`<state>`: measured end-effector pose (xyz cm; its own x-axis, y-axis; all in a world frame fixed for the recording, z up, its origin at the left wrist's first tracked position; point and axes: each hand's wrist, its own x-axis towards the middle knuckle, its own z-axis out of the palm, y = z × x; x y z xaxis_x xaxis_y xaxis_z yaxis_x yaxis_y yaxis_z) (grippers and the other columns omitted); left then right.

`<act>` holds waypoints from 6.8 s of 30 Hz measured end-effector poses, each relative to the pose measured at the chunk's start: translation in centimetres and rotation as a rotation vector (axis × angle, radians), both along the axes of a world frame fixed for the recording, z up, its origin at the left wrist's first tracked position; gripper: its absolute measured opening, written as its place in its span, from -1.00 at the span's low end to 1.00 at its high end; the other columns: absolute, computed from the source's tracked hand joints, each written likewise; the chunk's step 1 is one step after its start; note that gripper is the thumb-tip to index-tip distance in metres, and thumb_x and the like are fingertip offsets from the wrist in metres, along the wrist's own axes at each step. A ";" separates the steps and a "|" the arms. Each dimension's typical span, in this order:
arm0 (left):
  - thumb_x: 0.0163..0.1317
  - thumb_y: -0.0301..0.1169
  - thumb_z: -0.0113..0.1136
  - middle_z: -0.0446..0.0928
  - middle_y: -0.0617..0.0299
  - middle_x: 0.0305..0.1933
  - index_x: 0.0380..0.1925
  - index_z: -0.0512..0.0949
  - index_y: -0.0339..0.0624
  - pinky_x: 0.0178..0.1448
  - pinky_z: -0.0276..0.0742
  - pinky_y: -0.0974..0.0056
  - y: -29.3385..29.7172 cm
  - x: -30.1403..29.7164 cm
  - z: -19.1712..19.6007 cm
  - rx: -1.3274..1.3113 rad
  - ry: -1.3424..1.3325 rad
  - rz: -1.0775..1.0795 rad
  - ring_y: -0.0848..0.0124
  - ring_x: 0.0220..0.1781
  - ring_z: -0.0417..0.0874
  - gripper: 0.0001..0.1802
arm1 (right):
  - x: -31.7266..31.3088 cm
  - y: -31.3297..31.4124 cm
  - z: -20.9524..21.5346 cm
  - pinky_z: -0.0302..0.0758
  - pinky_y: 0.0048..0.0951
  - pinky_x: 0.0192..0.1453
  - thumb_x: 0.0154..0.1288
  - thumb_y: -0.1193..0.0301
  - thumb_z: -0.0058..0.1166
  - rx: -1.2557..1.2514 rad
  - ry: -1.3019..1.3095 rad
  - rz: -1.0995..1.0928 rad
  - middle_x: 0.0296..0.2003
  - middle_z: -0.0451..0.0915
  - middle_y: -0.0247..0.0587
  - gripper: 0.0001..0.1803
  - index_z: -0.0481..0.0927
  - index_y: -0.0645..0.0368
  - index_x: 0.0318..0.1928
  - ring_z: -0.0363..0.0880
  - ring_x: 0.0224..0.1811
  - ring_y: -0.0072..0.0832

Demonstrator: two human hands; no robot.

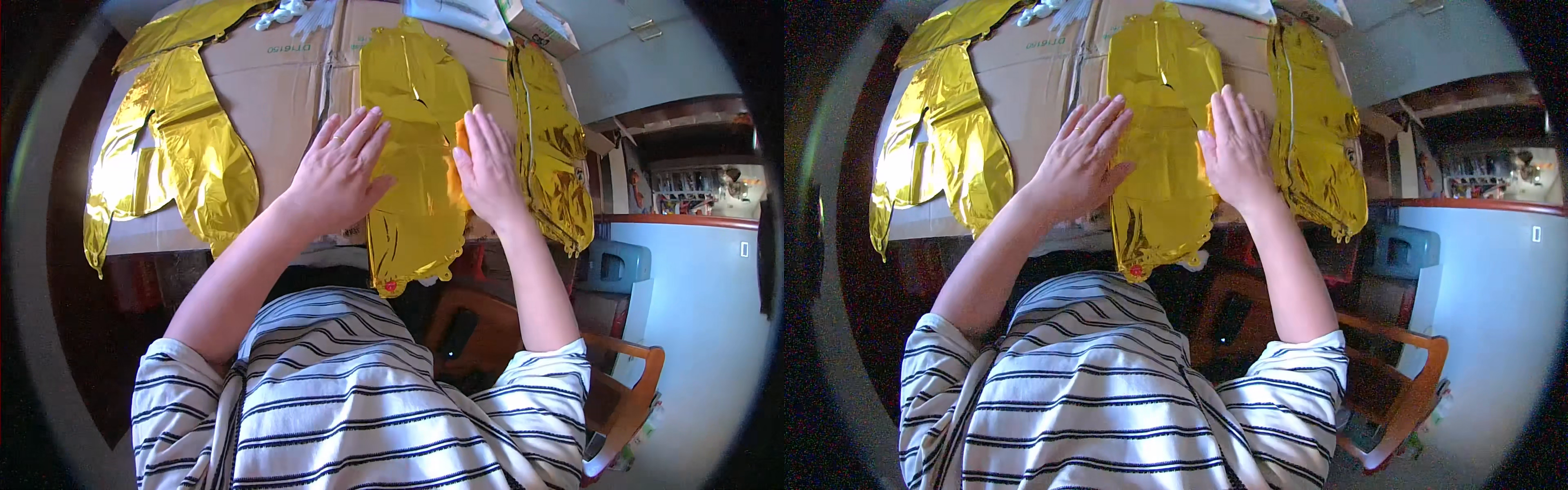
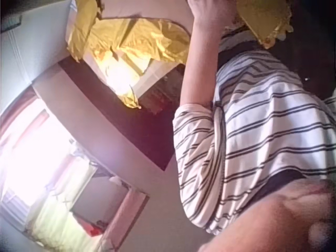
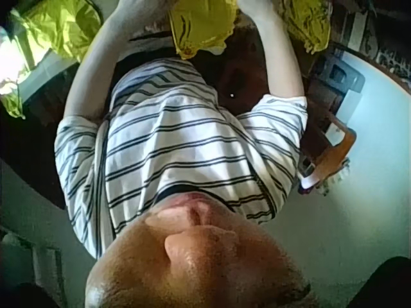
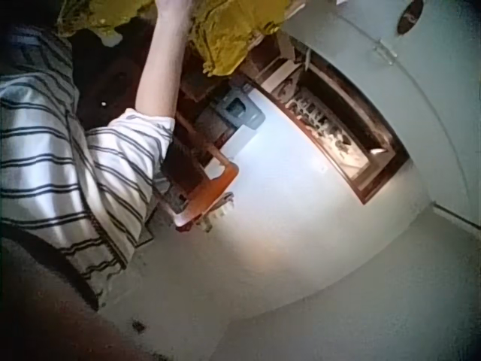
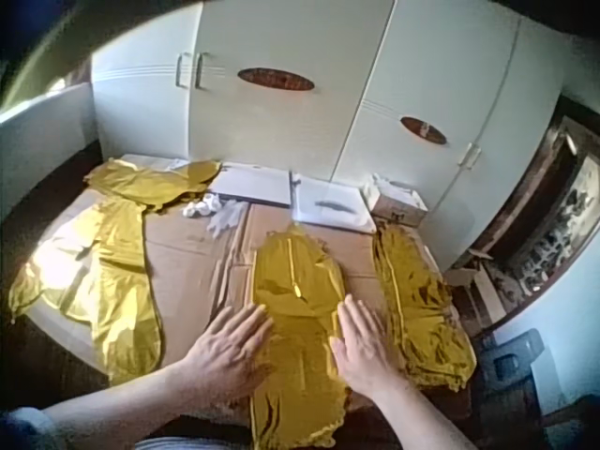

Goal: Folding gold foil balloons and placing them into white envelopes.

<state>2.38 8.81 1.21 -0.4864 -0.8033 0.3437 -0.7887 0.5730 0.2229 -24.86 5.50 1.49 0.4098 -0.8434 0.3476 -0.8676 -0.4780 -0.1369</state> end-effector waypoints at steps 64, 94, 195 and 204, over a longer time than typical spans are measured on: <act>0.39 0.17 0.03 0.00 -0.02 0.63 0.54 0.04 -0.17 0.67 -0.22 -0.10 -6.2 1.6 -0.8 -0.013 -0.095 0.074 0.10 0.67 -0.04 -0.07 | -3.4 1.7 -0.2 -0.25 0.06 0.65 0.50 -0.26 -0.34 0.192 0.223 0.114 0.59 -0.07 -0.03 -0.09 0.01 0.14 0.57 -0.13 0.64 -0.06; 0.44 0.13 -0.05 0.12 -0.13 0.57 0.49 0.13 -0.28 0.66 -0.13 -0.05 -6.8 1.1 -1.5 -0.129 0.013 -0.082 -0.02 0.63 0.05 -0.15 | -0.1 9.3 4.2 0.50 -0.36 -0.33 0.24 0.39 0.25 -0.146 -0.351 0.032 -0.43 0.54 -0.20 -0.83 0.53 0.15 -0.39 0.55 -0.43 -0.35; 0.24 -0.07 0.30 0.19 -0.19 0.49 0.45 0.17 -0.31 0.56 0.12 -0.12 3.8 -0.6 -0.2 0.046 0.133 0.038 -0.04 0.49 0.28 -0.10 | -0.2 2.2 3.1 0.65 -0.37 -0.10 0.39 0.45 0.16 1.190 -1.195 -0.434 -0.16 0.70 -0.17 -0.81 0.61 0.28 -0.07 0.69 -0.21 -0.44; 0.26 -0.02 0.26 0.23 -0.17 0.47 0.44 0.19 -0.29 0.57 0.07 -0.13 3.7 -0.5 -0.4 0.059 0.111 0.048 -0.04 0.50 0.26 -0.11 | -1.5 1.8 3.4 0.71 -0.39 -0.22 0.43 0.34 0.14 1.285 -1.096 -0.468 -0.22 0.69 -0.23 -0.78 0.57 0.21 -0.05 0.71 -0.34 -0.47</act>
<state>1.85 12.52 0.85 -0.4087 -0.8451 0.3445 -0.7834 0.5186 0.3426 -26.34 7.32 4.93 0.1270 -0.7484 -0.6510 -0.1445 0.6354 -0.7585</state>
